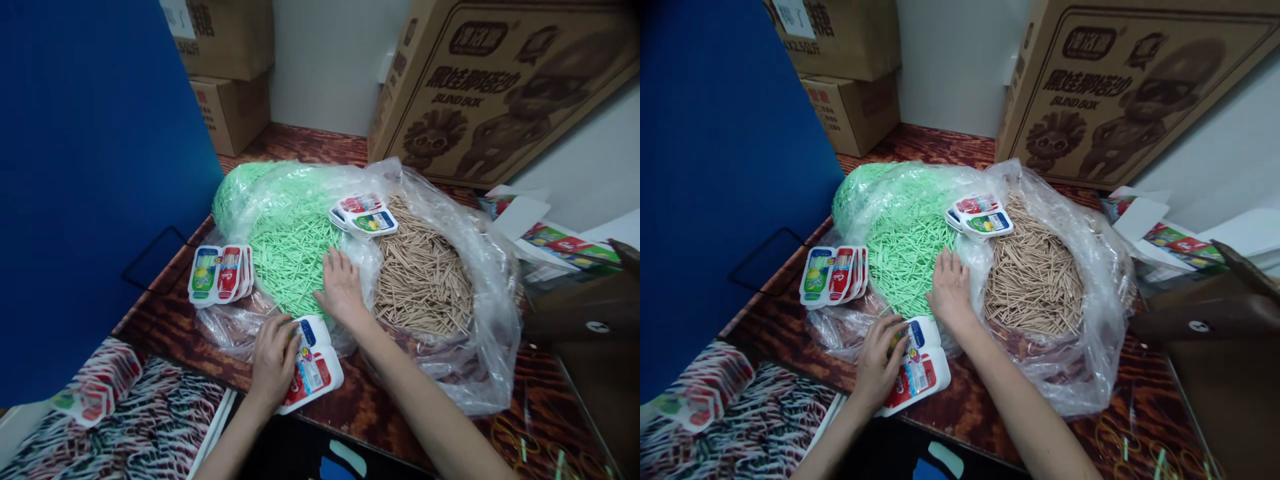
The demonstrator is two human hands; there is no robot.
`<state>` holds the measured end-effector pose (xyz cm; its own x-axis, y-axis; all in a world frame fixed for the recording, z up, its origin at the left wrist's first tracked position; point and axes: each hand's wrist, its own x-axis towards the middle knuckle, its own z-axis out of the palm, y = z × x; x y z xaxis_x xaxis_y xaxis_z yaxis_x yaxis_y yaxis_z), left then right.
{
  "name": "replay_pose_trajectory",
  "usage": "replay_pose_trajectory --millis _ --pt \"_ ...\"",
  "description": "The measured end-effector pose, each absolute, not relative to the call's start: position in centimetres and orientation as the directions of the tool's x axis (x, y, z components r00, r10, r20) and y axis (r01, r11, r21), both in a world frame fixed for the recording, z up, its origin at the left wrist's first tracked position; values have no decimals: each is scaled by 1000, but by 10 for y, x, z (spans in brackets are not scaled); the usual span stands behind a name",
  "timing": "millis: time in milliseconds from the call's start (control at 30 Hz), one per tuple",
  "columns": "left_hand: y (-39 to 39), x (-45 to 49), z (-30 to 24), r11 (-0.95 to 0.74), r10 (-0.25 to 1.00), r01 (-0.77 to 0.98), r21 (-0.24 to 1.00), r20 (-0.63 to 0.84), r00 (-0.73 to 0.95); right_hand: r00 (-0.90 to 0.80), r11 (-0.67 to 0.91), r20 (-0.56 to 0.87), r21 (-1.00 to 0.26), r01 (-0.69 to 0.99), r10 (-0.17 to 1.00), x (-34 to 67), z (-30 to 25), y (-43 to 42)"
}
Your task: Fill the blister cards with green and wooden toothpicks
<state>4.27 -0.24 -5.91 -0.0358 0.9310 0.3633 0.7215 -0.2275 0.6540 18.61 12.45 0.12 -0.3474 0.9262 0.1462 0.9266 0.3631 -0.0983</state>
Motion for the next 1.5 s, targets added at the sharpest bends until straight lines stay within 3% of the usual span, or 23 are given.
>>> replay_pose_trajectory --millis 267,533,767,1000,1133,1267,1400,1500 --pt "-2 42 -58 -208 935 713 669 349 -55 -423 442 202 -63 895 883 173 -3 146" --pt "-2 41 -58 -188 944 700 689 324 -66 -571 575 278 75 814 772 179 -13 159" --pt "-1 42 -58 -180 946 695 696 315 -71 -693 663 263 205 720 672 177 -26 170" --pt "-1 41 -58 -178 951 689 702 304 -64 -663 619 212 242 747 718 167 -30 166" --pt "-1 40 -61 -187 949 685 704 311 -60 -681 666 139 142 733 719 170 -16 169" --pt "-1 39 -62 -183 951 692 699 304 -56 -605 608 136 27 794 784 182 6 177" --pt "0 40 -61 -179 953 704 687 297 -48 -410 371 34 -497 785 912 194 22 193" --pt "0 40 -58 -167 959 714 679 281 -42 -357 205 -73 -705 679 931 200 31 209"
